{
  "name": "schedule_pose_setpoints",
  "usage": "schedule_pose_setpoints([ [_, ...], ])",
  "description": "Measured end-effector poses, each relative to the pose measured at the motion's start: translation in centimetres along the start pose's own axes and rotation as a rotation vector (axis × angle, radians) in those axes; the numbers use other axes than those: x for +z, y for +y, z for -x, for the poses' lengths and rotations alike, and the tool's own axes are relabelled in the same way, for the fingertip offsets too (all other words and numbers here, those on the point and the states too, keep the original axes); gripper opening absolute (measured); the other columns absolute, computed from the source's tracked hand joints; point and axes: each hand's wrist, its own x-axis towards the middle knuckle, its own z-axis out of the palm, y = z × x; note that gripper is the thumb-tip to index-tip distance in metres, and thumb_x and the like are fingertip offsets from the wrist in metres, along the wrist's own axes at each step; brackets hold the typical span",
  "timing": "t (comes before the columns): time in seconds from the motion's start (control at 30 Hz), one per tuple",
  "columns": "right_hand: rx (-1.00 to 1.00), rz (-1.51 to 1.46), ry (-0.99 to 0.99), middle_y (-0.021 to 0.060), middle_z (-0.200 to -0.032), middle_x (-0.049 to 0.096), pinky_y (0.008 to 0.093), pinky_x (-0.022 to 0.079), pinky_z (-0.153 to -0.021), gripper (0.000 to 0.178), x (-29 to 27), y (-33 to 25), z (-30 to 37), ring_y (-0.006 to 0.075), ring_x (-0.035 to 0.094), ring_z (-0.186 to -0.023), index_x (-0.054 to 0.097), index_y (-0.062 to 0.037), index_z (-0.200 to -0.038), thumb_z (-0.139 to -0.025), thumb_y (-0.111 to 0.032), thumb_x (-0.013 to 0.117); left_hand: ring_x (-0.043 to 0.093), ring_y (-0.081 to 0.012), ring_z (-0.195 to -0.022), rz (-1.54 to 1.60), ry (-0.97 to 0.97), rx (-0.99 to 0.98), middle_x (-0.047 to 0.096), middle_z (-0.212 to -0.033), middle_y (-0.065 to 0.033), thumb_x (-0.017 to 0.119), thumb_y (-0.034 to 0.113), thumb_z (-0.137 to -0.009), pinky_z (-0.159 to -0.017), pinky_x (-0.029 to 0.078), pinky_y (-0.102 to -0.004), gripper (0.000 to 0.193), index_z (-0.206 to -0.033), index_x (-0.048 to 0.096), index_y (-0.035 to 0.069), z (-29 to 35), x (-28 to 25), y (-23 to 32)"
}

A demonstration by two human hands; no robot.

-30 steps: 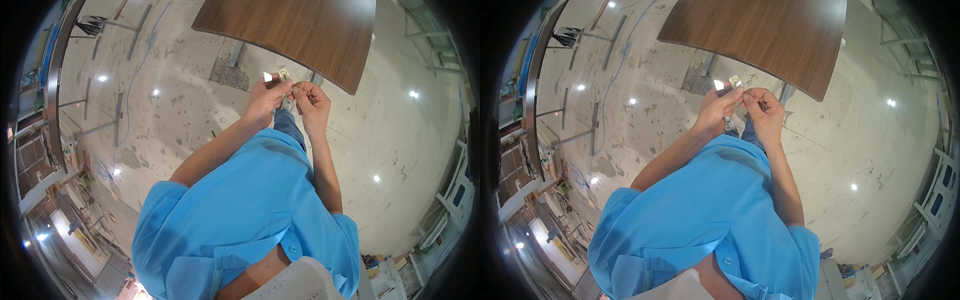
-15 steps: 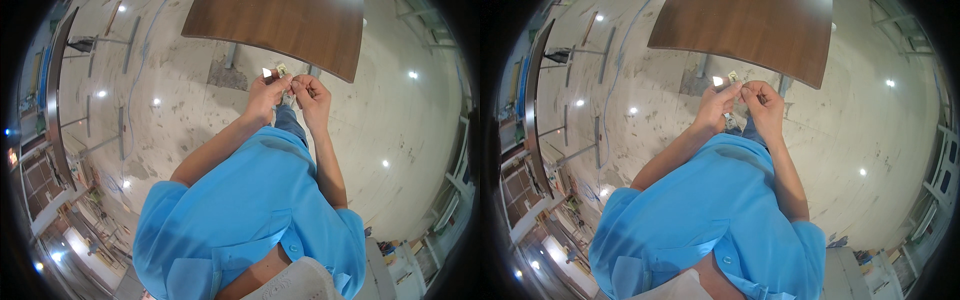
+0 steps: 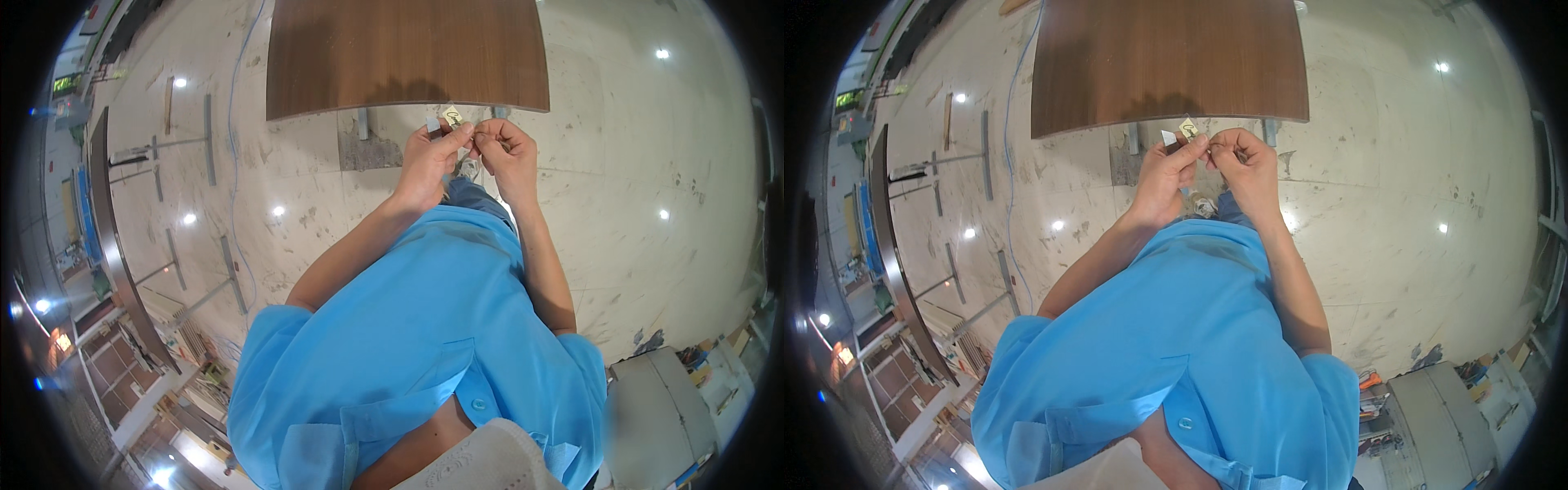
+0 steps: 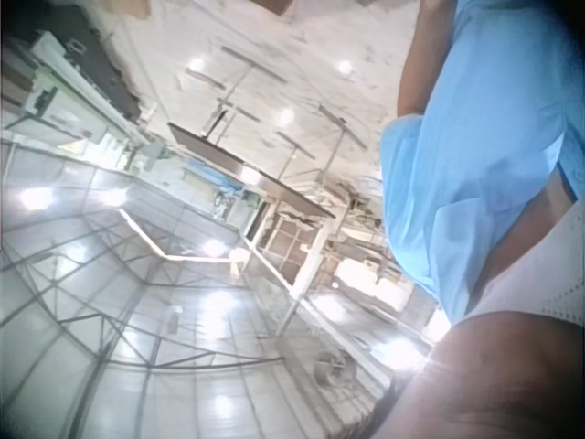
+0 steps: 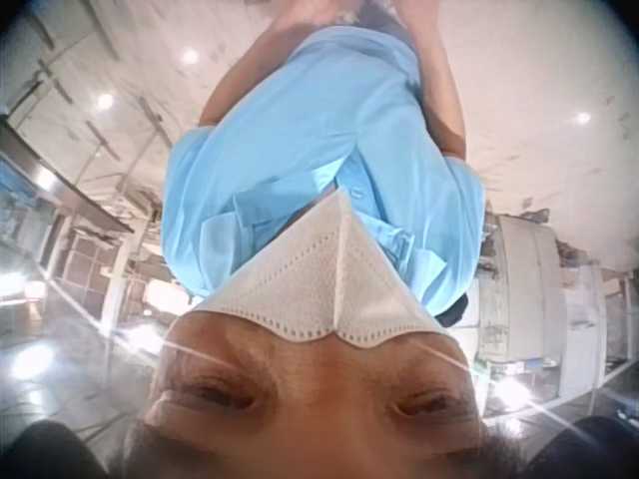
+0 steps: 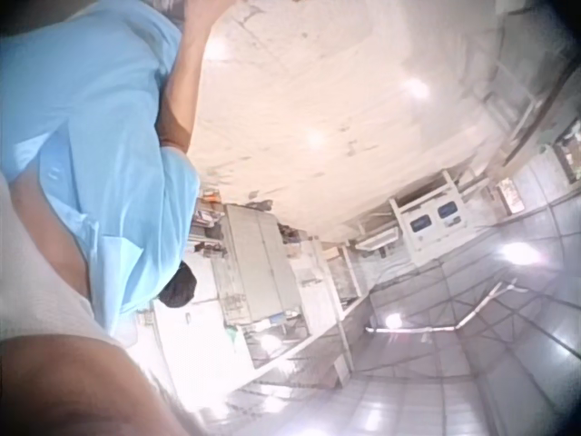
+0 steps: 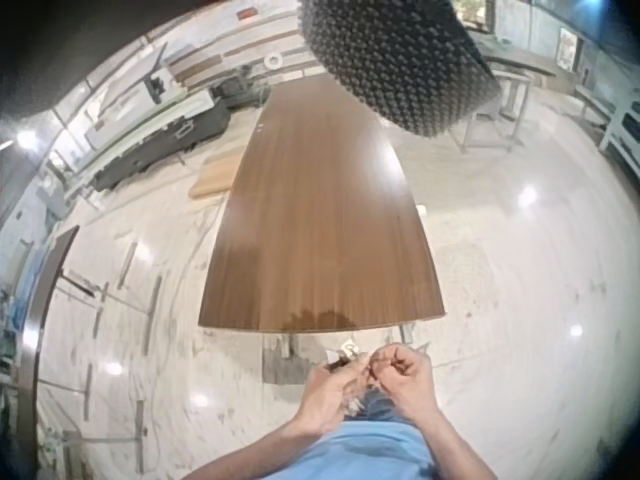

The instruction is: The person cuts a label from a sheet using scissors, then peels the backing and applies the label to the edge of a wooden tabletop. The person handles the label and scissors directly.

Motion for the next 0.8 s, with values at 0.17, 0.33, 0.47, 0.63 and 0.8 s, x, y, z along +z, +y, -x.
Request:
schedule_pose_setpoints([
  [0.17,-0.114,-0.040,0.023,0.0024,-0.077,0.065,0.0204,0.041,-0.057,0.009,-2.3,-0.7,-1.4,0.0046,0.055,-0.066,0.065,0.0010,-0.092,-0.094,-0.003,0.057,0.033,-0.0003,-0.055,-0.105,-0.073,0.024,0.060,-0.076,0.0022,0.070,0.027,-0.095,-0.049,0.024,-0.0205,0.021,-0.087,0.063,0.009,-1.9,2.5,0.5],
  [0.33,-0.054,-0.070,0.029,0.0015,-0.075,0.065,0.0191,0.035,-0.052,0.011,-4.5,-1.0,-2.4,0.0021,0.049,-0.060,0.066,0.0001,-0.094,-0.095,-0.005,0.057,0.035,0.0003,-0.055,-0.096,-0.085,-0.050,0.061,-0.078,0.0019,0.070,0.028,-0.095,-0.049,0.025,-0.0191,0.021,-0.089,0.064,0.009,-3.8,4.2,0.4],
  [0.47,-0.064,-0.096,0.058,0.0009,-0.074,0.065,0.0185,0.033,-0.049,0.011,-5.5,-1.0,-2.7,0.0005,0.045,-0.056,0.066,-0.0009,-0.095,-0.096,-0.008,0.058,0.036,0.0005,-0.055,-0.063,-0.079,-0.059,0.062,-0.079,0.0024,0.070,0.028,-0.095,-0.049,0.025,-0.0182,0.020,-0.090,0.064,0.010,-5.0,5.1,0.0],
  [0.63,-0.074,-0.114,0.076,0.0010,-0.076,0.067,0.0184,0.032,-0.048,0.010,-6.4,-1.4,-2.6,-0.0001,0.043,-0.055,0.067,-0.0017,-0.096,-0.096,-0.009,0.060,0.036,0.0007,-0.055,-0.066,-0.077,-0.048,0.062,-0.079,0.0027,0.072,0.026,-0.094,-0.048,0.025,-0.0182,0.018,-0.090,0.064,0.010,-5.4,6.2,-0.3],
  [0.8,-0.087,-0.098,0.093,0.0005,-0.077,0.068,0.0184,0.033,-0.049,0.009,-7.0,-1.5,-2.7,-0.0002,0.045,-0.057,0.067,-0.0015,-0.096,-0.095,-0.008,0.061,0.037,0.0005,-0.055,-0.119,-0.040,0.017,0.063,-0.079,0.0021,0.072,0.023,-0.093,-0.048,0.024,-0.0186,0.016,-0.092,0.064,0.009,-5.6,7.0,-0.3],
])
